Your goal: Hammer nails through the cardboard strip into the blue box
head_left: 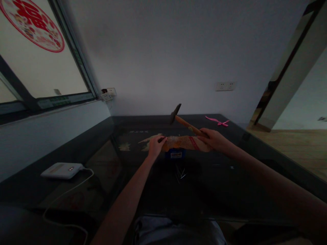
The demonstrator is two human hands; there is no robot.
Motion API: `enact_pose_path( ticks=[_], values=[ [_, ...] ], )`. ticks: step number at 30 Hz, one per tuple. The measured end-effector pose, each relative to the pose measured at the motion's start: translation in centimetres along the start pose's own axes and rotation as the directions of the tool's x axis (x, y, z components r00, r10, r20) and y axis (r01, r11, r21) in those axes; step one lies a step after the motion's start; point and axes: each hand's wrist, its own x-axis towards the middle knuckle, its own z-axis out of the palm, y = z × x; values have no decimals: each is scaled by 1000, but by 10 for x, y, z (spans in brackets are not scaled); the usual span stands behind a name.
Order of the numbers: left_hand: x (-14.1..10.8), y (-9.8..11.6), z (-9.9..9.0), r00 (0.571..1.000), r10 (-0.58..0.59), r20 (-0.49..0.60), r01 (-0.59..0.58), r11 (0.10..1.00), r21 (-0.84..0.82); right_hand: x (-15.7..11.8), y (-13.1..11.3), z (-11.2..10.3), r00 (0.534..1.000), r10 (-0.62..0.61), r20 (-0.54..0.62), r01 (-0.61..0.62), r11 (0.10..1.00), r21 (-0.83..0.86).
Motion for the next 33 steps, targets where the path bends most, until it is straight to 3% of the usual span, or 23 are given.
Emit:
enact_pose_path(
  ticks=[6,13,19,25,30,33],
  values=[
    [0,0,1,1000,10,-28,-10,1000,0,5,-22,-12,999,-28,43,31,997,-74],
    [-1,5,-1,999,17,-31,-17,999,32,6,-32,-10,974,-93,208,110,991,-75],
    [-1,5,0,1000,9,-22,-8,999,32,2,-36,-15,986,-91,137,101,993,-67],
    [0,4,-1,1000,25,-8,-24,999,42,3,-28,-12,967,-106,230,136,984,-116],
    [1,3,-1,1000,16,6,-17,999,38,2,-28,-7,977,-120,177,137,987,-88],
    [1,2,0,1000,24,8,-25,999,41,2,-28,-4,973,-84,217,102,992,-76]
  ],
)
